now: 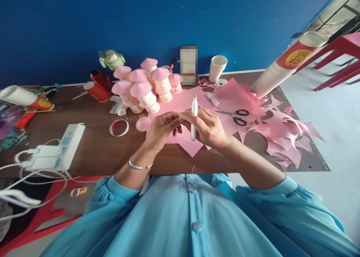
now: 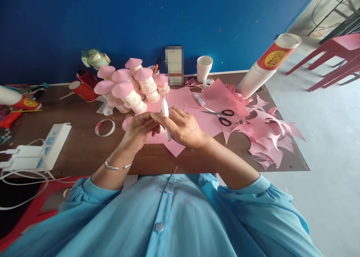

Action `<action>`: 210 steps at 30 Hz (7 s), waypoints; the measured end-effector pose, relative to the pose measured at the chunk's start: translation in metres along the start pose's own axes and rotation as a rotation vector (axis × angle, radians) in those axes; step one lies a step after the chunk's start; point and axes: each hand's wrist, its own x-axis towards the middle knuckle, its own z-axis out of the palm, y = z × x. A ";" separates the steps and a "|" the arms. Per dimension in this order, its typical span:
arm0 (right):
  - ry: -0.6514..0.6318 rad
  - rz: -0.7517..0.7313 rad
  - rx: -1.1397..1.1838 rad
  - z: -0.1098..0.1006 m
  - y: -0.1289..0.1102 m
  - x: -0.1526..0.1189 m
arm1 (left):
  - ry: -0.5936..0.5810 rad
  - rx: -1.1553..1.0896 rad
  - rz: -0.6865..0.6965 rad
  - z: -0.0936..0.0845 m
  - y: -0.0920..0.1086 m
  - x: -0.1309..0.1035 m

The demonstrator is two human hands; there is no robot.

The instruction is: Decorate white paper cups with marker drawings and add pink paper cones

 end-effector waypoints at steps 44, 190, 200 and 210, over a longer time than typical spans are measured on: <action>0.271 0.582 1.256 0.000 -0.021 0.001 | 0.122 -0.166 0.158 -0.007 0.013 0.002; -0.266 0.385 -0.563 0.031 0.103 -0.047 | 0.057 0.391 0.375 -0.042 -0.084 0.059; -0.001 0.519 -0.495 0.014 0.114 -0.045 | -0.088 0.396 0.327 -0.046 -0.088 0.063; 0.109 0.393 0.622 -0.015 0.041 -0.016 | 0.165 0.394 0.652 -0.047 -0.070 0.057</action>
